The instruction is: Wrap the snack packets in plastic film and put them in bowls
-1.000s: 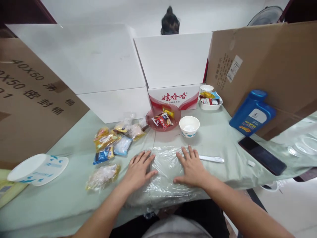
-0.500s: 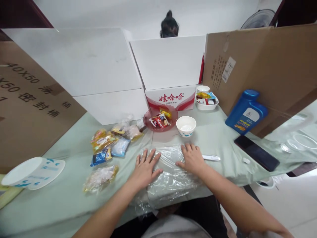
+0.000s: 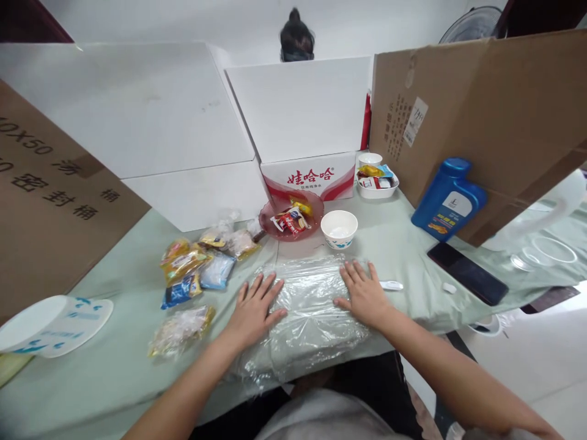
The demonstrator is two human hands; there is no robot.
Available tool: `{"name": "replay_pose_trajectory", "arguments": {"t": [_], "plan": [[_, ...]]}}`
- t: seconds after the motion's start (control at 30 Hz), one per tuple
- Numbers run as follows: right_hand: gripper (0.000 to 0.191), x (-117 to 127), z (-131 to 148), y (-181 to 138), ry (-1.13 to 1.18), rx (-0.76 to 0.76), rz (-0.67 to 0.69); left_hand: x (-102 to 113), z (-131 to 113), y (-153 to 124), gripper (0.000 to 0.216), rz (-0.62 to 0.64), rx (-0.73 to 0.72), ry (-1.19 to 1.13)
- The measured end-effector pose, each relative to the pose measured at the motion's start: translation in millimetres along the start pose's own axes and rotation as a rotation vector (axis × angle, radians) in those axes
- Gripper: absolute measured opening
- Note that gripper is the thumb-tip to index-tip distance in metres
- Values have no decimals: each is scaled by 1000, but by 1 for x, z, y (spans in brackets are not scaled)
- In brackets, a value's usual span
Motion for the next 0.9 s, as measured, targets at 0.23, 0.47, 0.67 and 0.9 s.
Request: {"name": "replay_pose_trajectory", "arguments": {"t": [0.23,0.47,0.67,0.9], "plan": [[37,15,-44,-16,162,-27,-97,39,-4,-27,29,-274,-127,-114],[36,34,-83,-41,177,-237,-230,50,-14,-76,13,-245,-329,-250],[66,27,14,-65,385,349,152,14,-33,-113,40,20,-469,-160],[19,28,15,-71,667,299,71,22,-22,-107,20,-67,-351,-430]]}}
Point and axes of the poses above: each hand's wrist, its own y-axis towards the middle knuckle, its own x-axis out of the back of the hand, z = x × y, the point moved 9 cm from there along y, towards the middle knuckle, and after that the axes turned 8 degrees about -y, right-handed, at the moved point
